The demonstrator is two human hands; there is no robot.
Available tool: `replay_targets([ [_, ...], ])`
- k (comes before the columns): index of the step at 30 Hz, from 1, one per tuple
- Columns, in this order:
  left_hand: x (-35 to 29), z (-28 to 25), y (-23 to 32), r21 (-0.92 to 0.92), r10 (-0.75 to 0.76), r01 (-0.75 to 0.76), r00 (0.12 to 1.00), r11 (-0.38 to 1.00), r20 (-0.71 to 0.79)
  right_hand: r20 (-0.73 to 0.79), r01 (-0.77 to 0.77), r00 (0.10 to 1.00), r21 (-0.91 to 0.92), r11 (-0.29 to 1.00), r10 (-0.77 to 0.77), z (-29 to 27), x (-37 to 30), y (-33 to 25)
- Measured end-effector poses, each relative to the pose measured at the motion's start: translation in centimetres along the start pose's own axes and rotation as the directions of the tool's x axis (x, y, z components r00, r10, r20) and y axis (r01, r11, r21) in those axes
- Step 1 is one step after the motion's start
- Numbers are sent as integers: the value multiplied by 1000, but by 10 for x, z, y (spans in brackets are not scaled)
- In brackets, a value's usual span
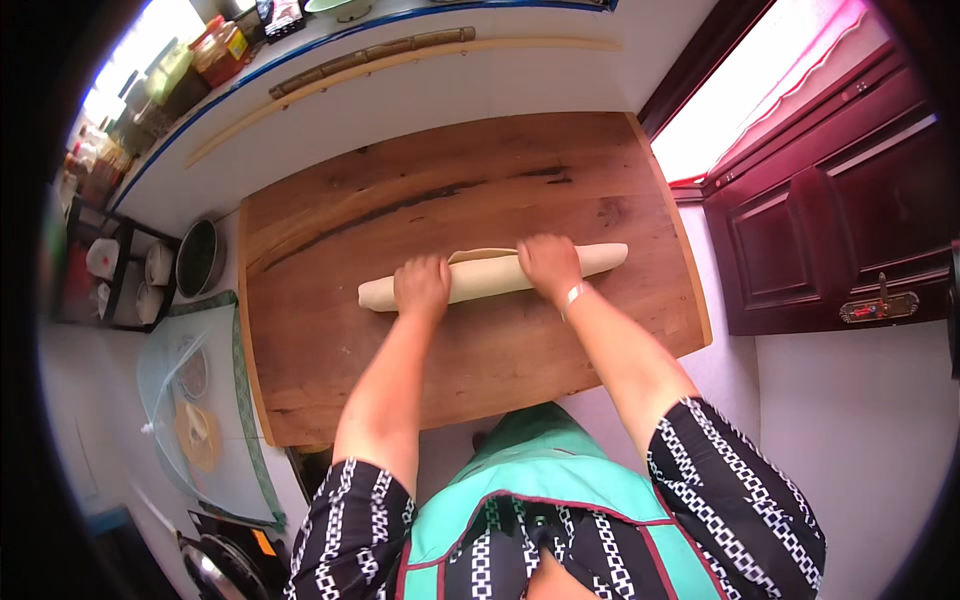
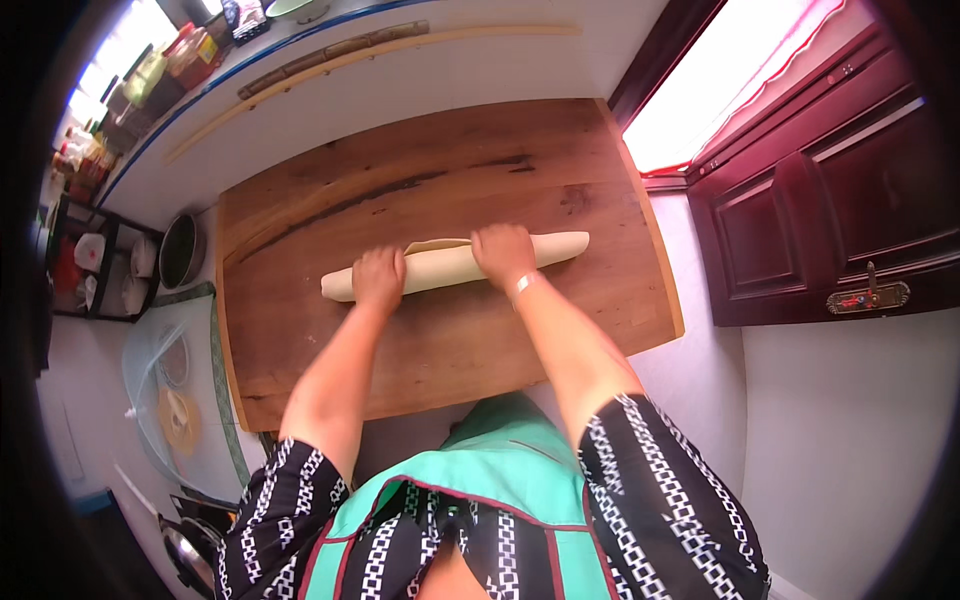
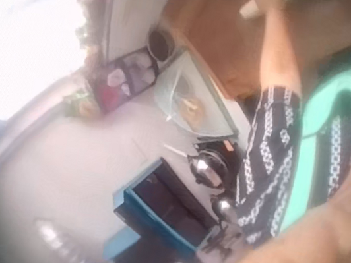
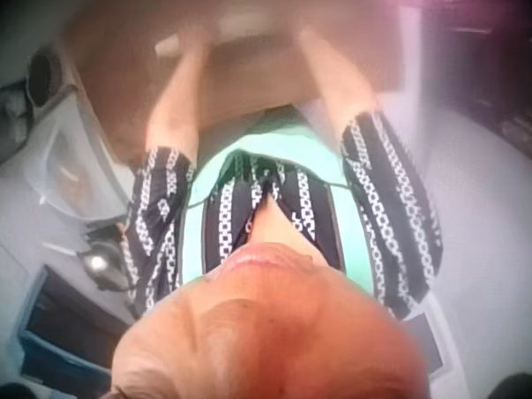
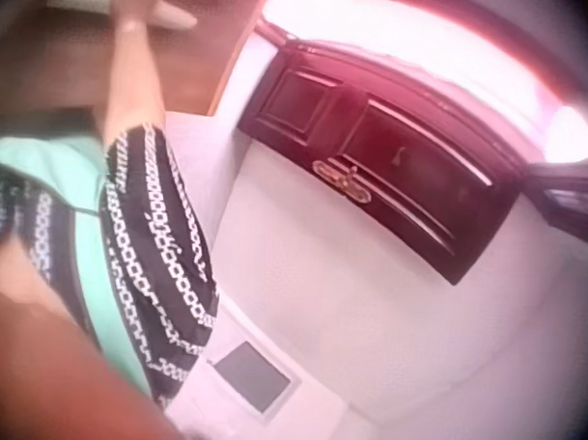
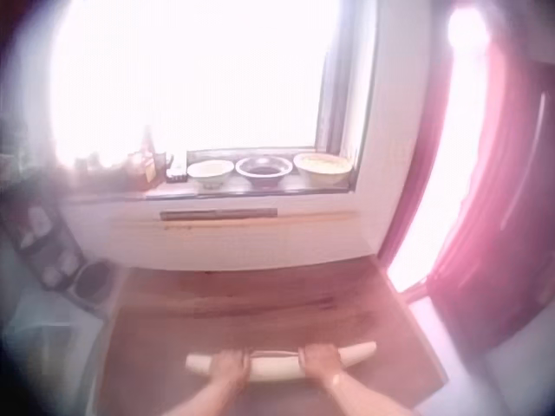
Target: The person rolls a piece of dough on a wooden board using a rolling pin, repeatedly flattening and rotating it to achieve a thin, even circular shape. The person occasionally sprinkles flour onto the dough to prevent sticking.
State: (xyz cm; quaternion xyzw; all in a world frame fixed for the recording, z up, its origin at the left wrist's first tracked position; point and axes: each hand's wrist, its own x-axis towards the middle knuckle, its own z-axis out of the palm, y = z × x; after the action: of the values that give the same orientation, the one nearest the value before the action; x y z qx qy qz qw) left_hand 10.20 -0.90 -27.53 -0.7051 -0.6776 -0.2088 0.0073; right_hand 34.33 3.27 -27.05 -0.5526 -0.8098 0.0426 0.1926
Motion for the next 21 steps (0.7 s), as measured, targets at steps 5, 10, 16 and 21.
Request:
replay_targets([
  [5, -27, 10, 8, 92, 104, -92, 985, 992, -138, -232, 37, 971, -102, 994, -60, 2, -32, 0],
  [10, 94, 41, -28, 93, -31, 22, 995, 995, 98, 183, -75, 977, -185, 980, 110, 22, 91, 32],
  [16, 80, 27, -17, 166, 165, -119, 938, 979, -303, -420, 92, 898, -106, 990, -128, 30, 77, 34],
  [21, 174, 64, -54, 133, -15, 4, 997, 991, 76, 35, 37, 999, -53, 998, -35, 42, 180, 69],
])
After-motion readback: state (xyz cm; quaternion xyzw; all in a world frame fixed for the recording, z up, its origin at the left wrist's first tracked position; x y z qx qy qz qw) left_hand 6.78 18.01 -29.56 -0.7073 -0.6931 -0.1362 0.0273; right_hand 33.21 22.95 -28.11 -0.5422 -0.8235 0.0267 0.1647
